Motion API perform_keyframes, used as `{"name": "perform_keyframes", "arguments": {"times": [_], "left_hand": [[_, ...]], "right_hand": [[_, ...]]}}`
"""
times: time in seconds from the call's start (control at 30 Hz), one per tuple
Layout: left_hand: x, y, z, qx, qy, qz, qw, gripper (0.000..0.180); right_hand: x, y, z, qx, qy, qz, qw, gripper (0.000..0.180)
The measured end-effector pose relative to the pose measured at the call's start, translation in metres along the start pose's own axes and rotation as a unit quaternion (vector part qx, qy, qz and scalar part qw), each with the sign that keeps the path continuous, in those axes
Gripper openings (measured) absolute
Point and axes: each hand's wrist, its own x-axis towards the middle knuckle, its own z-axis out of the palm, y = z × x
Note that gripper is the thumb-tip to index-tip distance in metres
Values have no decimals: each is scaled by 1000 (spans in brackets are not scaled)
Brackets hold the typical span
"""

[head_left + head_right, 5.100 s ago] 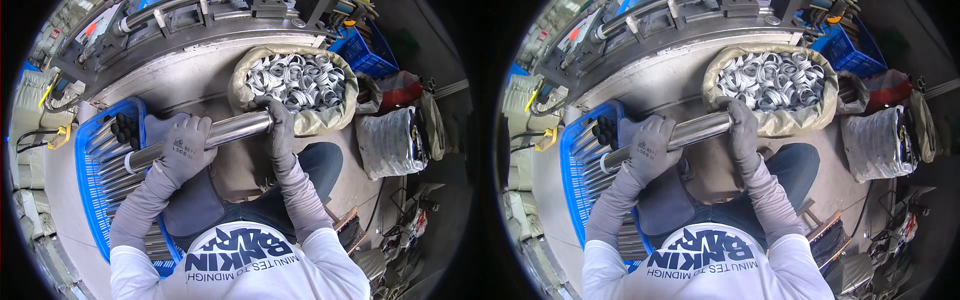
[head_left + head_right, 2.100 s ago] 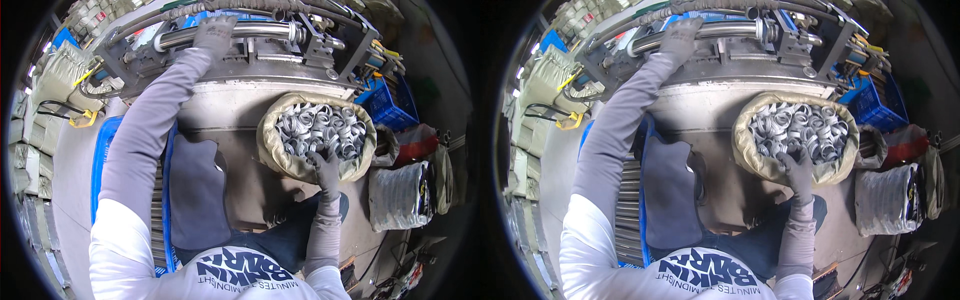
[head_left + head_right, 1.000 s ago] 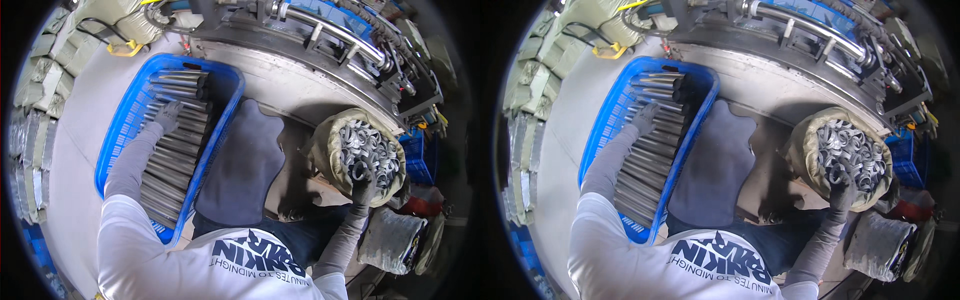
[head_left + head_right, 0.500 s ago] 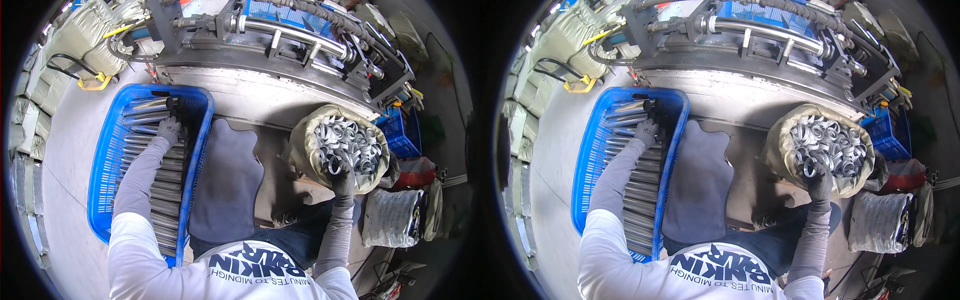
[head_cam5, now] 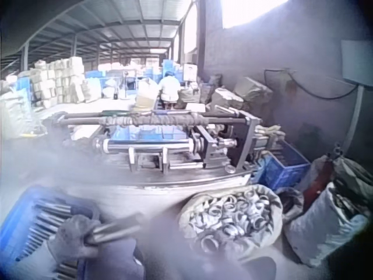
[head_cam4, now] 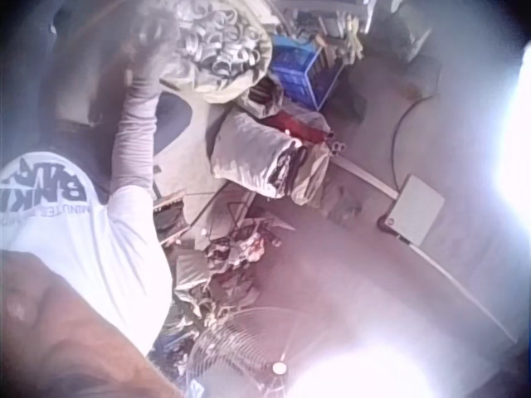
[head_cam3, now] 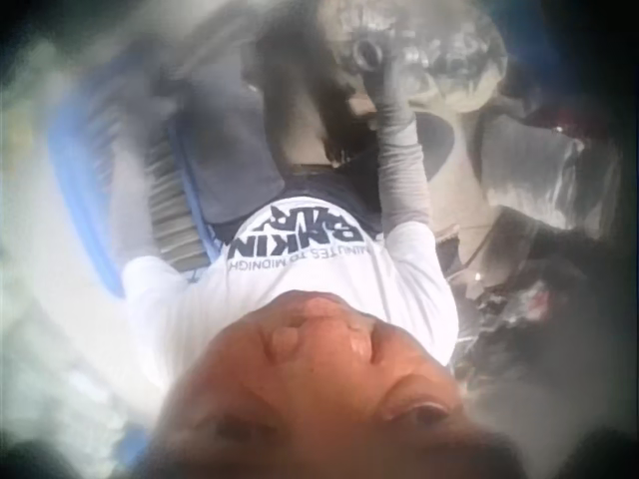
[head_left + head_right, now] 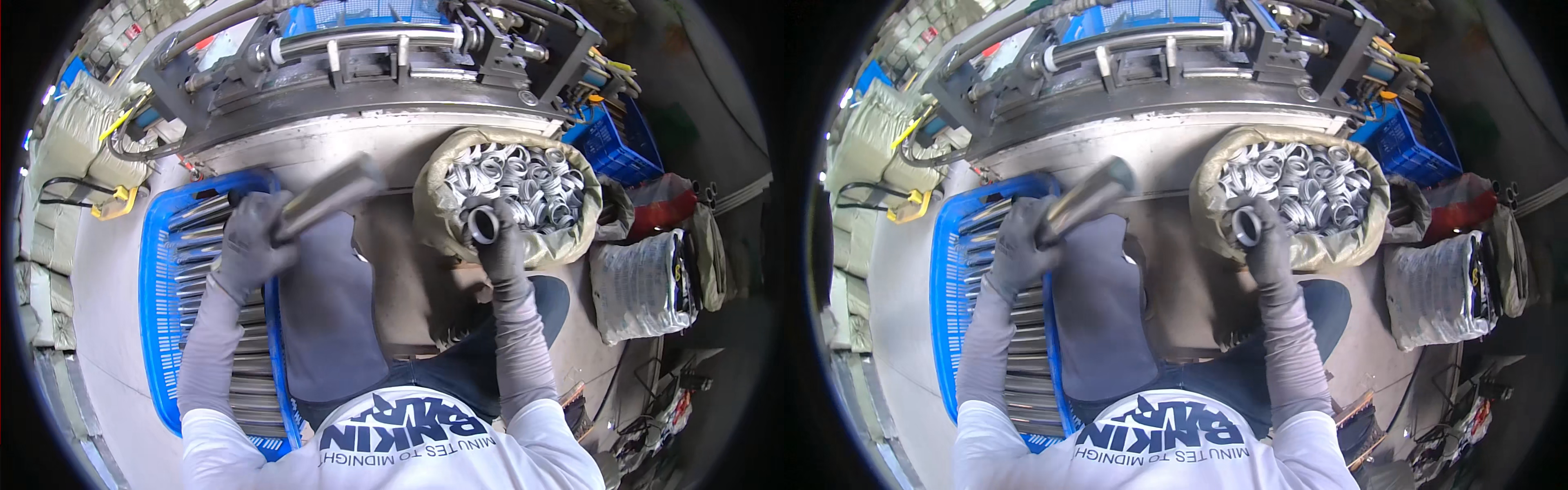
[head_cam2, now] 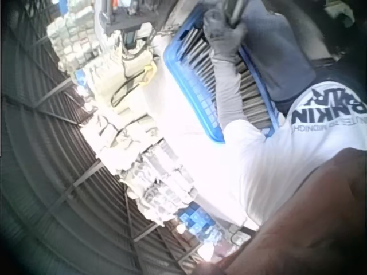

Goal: The person repeatedly takes metal pipes from a crate and metal rings from a sack, fits a ring onto each pipe, and loads the pipe into a machine.

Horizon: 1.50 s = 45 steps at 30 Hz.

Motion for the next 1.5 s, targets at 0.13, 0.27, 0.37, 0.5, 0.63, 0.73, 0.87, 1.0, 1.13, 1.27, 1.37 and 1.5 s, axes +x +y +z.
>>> {"name": "perform_keyframes", "arguments": {"times": [0.13, 0.27, 0.37, 0.5, 0.63, 0.73, 0.87, 1.0, 1.13, 1.27, 1.37, 1.5], "left_hand": [[27, 84, 4, -4, -121, 64, 991, 65], [21, 97, 43, 1, -151, 87, 985, 65], [21, 101, 58, -13, -163, 54, 985, 67], [28, 102, 65, 13, -164, 82, 983, 57], [26, 105, 71, 38, -164, 84, 982, 53], [27, 106, 73, 50, -158, 93, 982, 51], [29, 107, 75, 48, -162, 91, 981, 51], [26, 104, 75, 75, -189, 85, 975, 54], [34, 110, 75, 78, -119, 142, 980, 61], [10, 135, 50, -23, 72, 186, 980, 67], [-34, 122, 63, -456, -130, -226, 851, 63], [7, 110, 91, -608, 231, -149, 745, 45]], "right_hand": [[-14, -3, 30, -399, 39, -253, 881, 60], [-22, -3, 38, -234, -7, -261, 937, 77], [-13, 3, 20, -284, -25, -303, 910, 71], [-17, -4, 21, -369, 31, -307, 877, 26], [-19, 5, 18, -312, 63, -254, 913, 51], [-19, 6, 23, -322, 89, -250, 909, 61], [-19, 8, 20, -347, 79, -255, 899, 57], [-21, 15, 30, -327, 91, -199, 919, 48], [-8, 38, 22, -274, 103, -217, 931, 39], [-10, 22, -5, -417, 108, -243, 869, 35], [11, 43, -20, -294, 170, -239, 910, 33], [7, 16, 25, 61, 114, -66, 989, 30]]}}
